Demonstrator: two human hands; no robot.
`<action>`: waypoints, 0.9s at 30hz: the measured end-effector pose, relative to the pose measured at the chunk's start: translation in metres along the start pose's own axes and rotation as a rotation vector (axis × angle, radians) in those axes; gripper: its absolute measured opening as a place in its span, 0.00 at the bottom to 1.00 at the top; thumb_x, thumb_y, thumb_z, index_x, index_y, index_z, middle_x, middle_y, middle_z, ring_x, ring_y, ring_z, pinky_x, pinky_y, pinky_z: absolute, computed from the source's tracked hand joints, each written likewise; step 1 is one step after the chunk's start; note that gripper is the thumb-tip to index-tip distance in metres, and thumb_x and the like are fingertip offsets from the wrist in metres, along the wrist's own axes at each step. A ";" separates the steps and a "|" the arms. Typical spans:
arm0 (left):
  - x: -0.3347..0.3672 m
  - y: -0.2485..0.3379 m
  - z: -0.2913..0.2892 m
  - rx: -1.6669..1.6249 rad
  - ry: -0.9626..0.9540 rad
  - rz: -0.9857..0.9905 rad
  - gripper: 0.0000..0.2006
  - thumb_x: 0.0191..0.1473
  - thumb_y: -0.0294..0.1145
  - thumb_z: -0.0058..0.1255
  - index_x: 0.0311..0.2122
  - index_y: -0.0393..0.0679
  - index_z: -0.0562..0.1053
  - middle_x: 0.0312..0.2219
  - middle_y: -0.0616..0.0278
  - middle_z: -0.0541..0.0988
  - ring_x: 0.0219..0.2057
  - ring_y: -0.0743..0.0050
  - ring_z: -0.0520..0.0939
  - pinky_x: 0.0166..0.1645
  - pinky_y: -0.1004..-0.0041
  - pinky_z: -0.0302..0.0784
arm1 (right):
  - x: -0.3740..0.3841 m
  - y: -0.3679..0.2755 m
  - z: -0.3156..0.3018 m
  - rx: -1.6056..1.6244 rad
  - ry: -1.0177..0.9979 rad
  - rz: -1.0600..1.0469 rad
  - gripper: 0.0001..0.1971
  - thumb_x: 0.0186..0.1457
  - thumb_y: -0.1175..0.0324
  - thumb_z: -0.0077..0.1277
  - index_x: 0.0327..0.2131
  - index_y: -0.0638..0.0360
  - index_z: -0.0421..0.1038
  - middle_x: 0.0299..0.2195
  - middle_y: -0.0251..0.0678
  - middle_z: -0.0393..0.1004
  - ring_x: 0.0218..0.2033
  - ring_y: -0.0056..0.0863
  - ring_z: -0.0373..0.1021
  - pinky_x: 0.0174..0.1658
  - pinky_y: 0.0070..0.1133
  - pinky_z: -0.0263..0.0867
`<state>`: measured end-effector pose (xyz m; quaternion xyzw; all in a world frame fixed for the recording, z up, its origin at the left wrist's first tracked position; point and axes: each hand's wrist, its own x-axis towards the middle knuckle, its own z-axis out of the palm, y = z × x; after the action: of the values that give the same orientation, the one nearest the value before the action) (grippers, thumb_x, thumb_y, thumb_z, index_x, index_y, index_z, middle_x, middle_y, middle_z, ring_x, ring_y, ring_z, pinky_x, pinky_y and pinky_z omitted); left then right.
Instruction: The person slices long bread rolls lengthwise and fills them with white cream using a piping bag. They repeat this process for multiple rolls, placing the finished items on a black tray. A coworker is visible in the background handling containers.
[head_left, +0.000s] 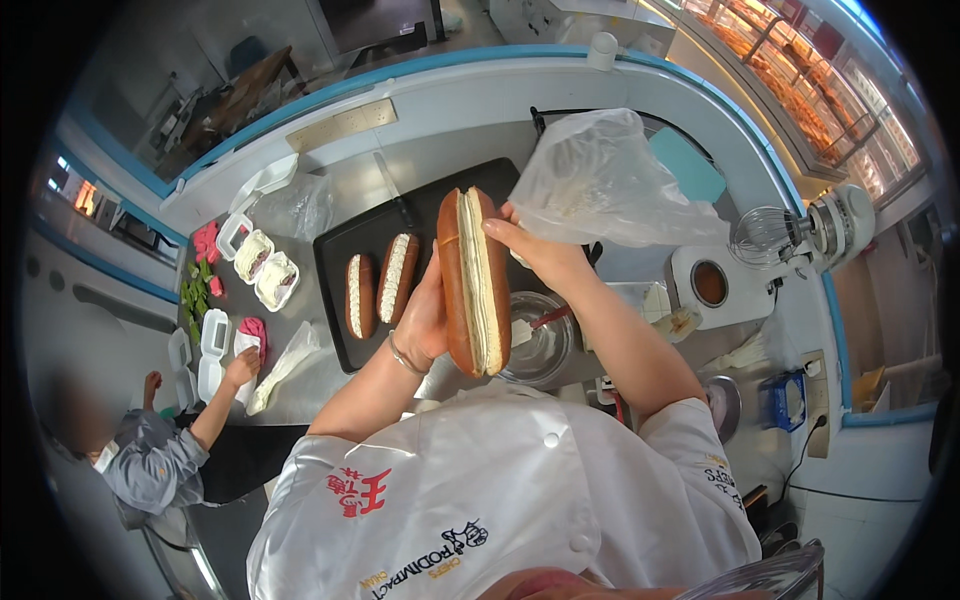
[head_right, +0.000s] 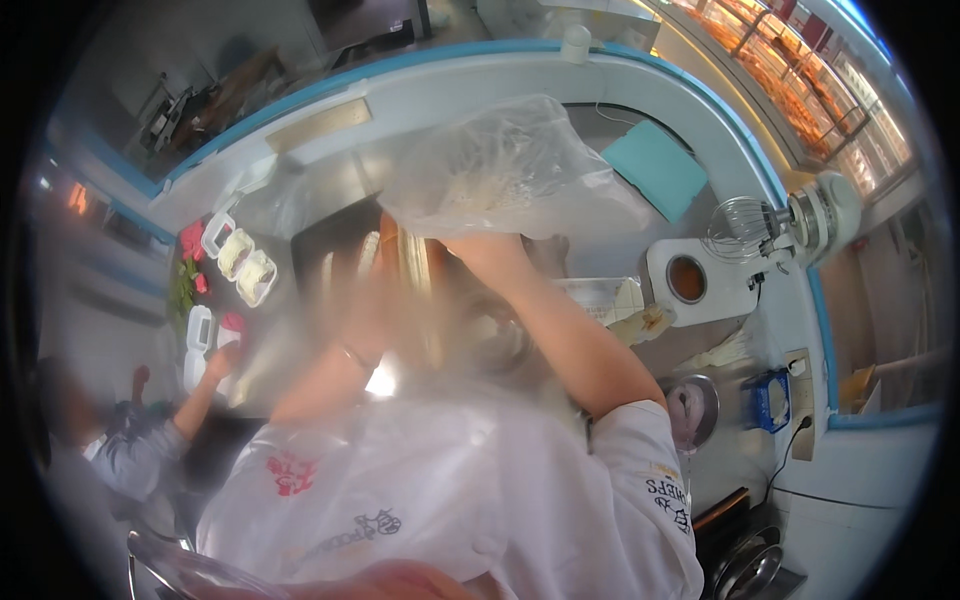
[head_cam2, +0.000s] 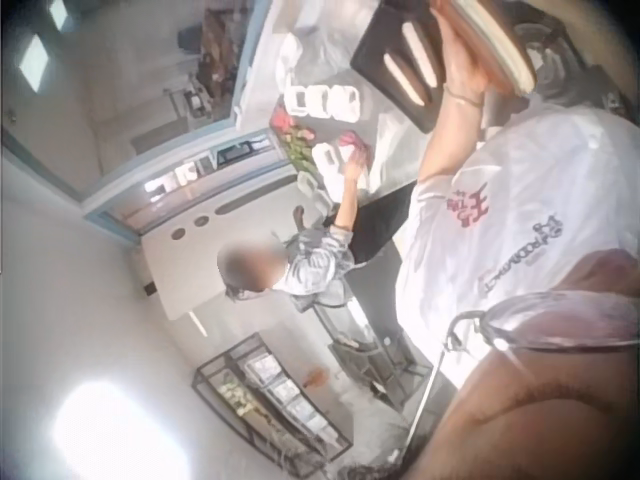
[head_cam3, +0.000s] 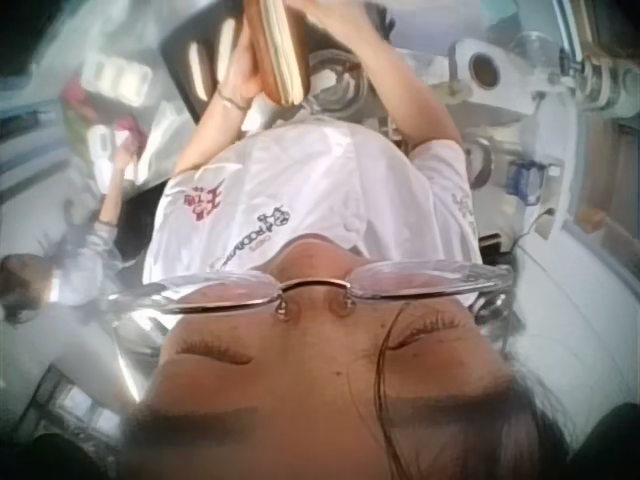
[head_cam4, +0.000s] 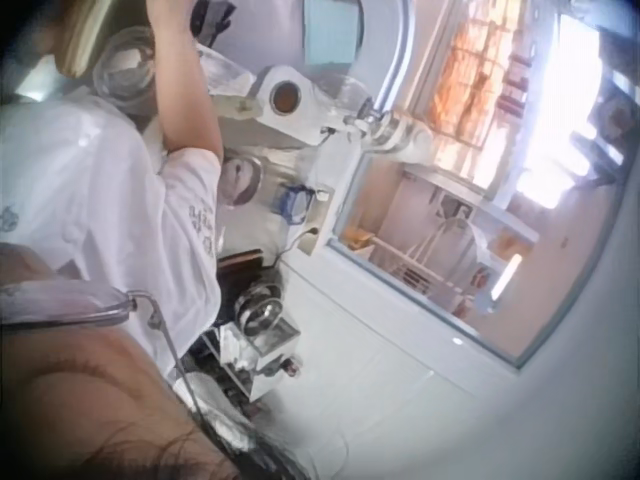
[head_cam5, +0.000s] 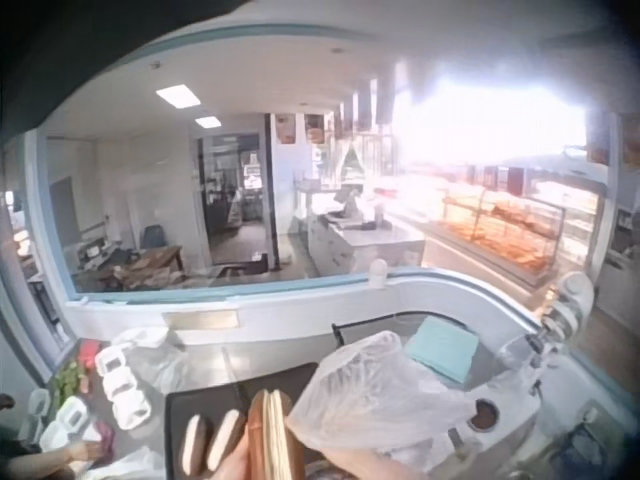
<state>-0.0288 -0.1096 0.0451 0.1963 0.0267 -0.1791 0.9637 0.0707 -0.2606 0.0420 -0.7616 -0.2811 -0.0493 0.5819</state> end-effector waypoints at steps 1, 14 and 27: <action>0.000 -0.002 0.005 0.136 0.017 0.058 0.27 0.63 0.57 0.34 0.54 0.47 0.68 0.45 0.62 0.77 0.42 0.68 0.80 0.47 0.66 0.79 | 0.004 0.006 0.005 -0.195 0.067 -0.134 0.14 0.50 0.62 0.62 0.34 0.60 0.71 0.34 0.31 0.70 0.34 0.17 0.66 0.37 0.18 0.62; -0.004 -0.001 -0.012 -0.187 -0.180 -0.072 0.23 0.62 0.53 0.39 0.49 0.44 0.72 0.42 0.60 0.80 0.39 0.68 0.82 0.44 0.66 0.81 | 0.002 -0.009 -0.025 0.388 -0.002 0.334 0.14 0.58 0.58 0.52 0.35 0.61 0.73 0.30 0.34 0.75 0.32 0.19 0.70 0.38 0.20 0.65; -0.004 -0.011 -0.018 0.004 -0.162 0.066 0.26 0.61 0.57 0.38 0.52 0.46 0.70 0.44 0.62 0.78 0.43 0.70 0.80 0.48 0.67 0.78 | -0.009 -0.130 -0.060 1.097 0.068 -0.319 0.22 0.69 0.55 0.26 0.21 0.50 0.54 0.24 0.29 0.58 0.33 0.28 0.60 0.58 0.43 0.54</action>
<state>-0.0365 -0.1103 0.0253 0.1836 -0.0583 -0.1629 0.9677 0.0151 -0.2977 0.1687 -0.2943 -0.3580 -0.0080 0.8861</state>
